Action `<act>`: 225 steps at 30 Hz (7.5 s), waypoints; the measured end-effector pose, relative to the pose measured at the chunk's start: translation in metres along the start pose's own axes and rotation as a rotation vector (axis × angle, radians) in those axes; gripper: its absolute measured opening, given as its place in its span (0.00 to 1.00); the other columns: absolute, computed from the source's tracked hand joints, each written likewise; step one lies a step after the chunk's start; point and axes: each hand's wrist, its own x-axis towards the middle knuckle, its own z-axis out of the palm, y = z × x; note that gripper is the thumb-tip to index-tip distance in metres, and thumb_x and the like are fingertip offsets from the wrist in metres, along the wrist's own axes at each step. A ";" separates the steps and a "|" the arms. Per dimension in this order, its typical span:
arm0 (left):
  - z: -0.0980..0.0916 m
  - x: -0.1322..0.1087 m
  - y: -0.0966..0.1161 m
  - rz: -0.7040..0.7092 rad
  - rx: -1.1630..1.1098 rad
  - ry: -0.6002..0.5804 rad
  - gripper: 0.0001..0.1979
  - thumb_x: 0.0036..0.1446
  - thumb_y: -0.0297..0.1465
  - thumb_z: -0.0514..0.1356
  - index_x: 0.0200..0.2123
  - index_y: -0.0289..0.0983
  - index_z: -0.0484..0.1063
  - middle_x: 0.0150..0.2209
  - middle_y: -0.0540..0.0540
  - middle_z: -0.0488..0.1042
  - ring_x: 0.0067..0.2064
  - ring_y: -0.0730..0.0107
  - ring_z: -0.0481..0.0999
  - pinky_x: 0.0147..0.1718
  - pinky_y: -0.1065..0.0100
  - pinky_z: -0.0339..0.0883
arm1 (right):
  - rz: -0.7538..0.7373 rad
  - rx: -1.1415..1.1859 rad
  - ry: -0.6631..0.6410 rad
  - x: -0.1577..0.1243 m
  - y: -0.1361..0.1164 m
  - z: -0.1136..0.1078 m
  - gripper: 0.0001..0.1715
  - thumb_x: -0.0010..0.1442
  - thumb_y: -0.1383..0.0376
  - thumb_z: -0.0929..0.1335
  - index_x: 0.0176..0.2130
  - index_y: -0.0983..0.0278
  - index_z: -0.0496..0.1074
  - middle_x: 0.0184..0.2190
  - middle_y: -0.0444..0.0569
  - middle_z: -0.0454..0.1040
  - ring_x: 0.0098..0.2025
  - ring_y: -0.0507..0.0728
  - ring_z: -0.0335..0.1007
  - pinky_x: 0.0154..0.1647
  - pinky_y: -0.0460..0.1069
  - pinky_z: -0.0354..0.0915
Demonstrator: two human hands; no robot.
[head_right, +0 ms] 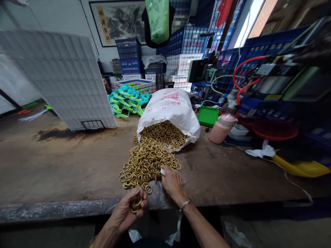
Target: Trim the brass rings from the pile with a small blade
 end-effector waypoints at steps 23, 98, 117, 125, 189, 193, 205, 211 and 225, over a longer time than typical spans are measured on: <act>0.018 0.013 0.000 0.532 0.740 0.166 0.12 0.48 0.37 0.58 0.20 0.35 0.66 0.19 0.52 0.64 0.23 0.76 0.63 0.24 0.75 0.59 | -0.018 0.906 -0.220 -0.031 -0.039 -0.017 0.17 0.55 0.54 0.59 0.24 0.63 0.59 0.19 0.39 0.58 0.23 0.48 0.54 0.24 0.44 0.54; 0.008 0.016 -0.010 0.222 0.346 0.155 0.17 0.46 0.44 0.58 0.31 0.37 0.61 0.17 0.58 0.59 0.15 0.83 0.58 0.11 0.81 0.47 | -0.185 0.399 0.017 -0.034 -0.015 -0.020 0.07 0.55 0.66 0.57 0.32 0.62 0.63 0.26 0.45 0.68 0.28 0.52 0.63 0.31 0.46 0.57; 0.009 0.009 -0.005 0.160 0.506 0.082 0.17 0.49 0.46 0.54 0.25 0.37 0.60 0.17 0.56 0.61 0.14 0.84 0.57 0.11 0.80 0.46 | -0.023 0.817 -0.194 -0.036 -0.049 -0.022 0.12 0.53 0.58 0.60 0.24 0.63 0.60 0.20 0.39 0.59 0.25 0.49 0.56 0.27 0.45 0.56; 0.012 0.008 -0.004 0.189 0.453 0.041 0.16 0.50 0.44 0.54 0.27 0.36 0.61 0.18 0.56 0.60 0.15 0.84 0.57 0.13 0.80 0.46 | 0.033 0.949 -0.231 -0.033 -0.047 -0.025 0.12 0.54 0.57 0.58 0.25 0.63 0.59 0.20 0.40 0.61 0.23 0.49 0.57 0.26 0.44 0.57; 0.005 0.008 0.000 0.407 0.658 0.114 0.10 0.50 0.38 0.57 0.25 0.36 0.66 0.17 0.55 0.62 0.17 0.80 0.59 0.16 0.77 0.54 | 0.143 1.040 -0.350 -0.027 -0.054 -0.024 0.14 0.47 0.57 0.63 0.21 0.64 0.61 0.16 0.37 0.57 0.19 0.45 0.50 0.19 0.41 0.51; 0.000 0.010 -0.003 0.200 0.521 0.104 0.15 0.50 0.43 0.55 0.25 0.37 0.61 0.16 0.57 0.59 0.13 0.83 0.55 0.11 0.79 0.48 | 0.090 0.984 -0.367 -0.027 -0.055 -0.023 0.15 0.48 0.55 0.63 0.22 0.65 0.62 0.16 0.38 0.59 0.20 0.47 0.53 0.22 0.42 0.53; 0.006 0.000 0.002 0.219 0.371 0.058 0.14 0.50 0.42 0.56 0.26 0.37 0.60 0.18 0.57 0.61 0.14 0.85 0.56 0.12 0.81 0.49 | -0.058 0.656 -0.198 -0.032 -0.046 -0.020 0.12 0.54 0.62 0.57 0.22 0.63 0.59 0.18 0.41 0.60 0.22 0.49 0.56 0.24 0.43 0.53; 0.005 0.005 0.000 0.251 0.402 0.094 0.16 0.48 0.43 0.57 0.25 0.37 0.59 0.16 0.57 0.60 0.14 0.85 0.56 0.12 0.80 0.50 | -0.268 0.284 -0.199 -0.046 -0.050 -0.019 0.11 0.46 0.75 0.56 0.27 0.62 0.60 0.22 0.44 0.66 0.25 0.51 0.59 0.27 0.44 0.51; 0.012 -0.016 0.000 0.137 0.150 -0.083 0.13 0.50 0.40 0.57 0.27 0.37 0.59 0.20 0.55 0.63 0.15 0.84 0.57 0.11 0.80 0.50 | -0.039 0.034 0.019 -0.014 0.001 -0.008 0.10 0.55 0.70 0.56 0.31 0.63 0.64 0.22 0.45 0.69 0.24 0.51 0.62 0.24 0.45 0.46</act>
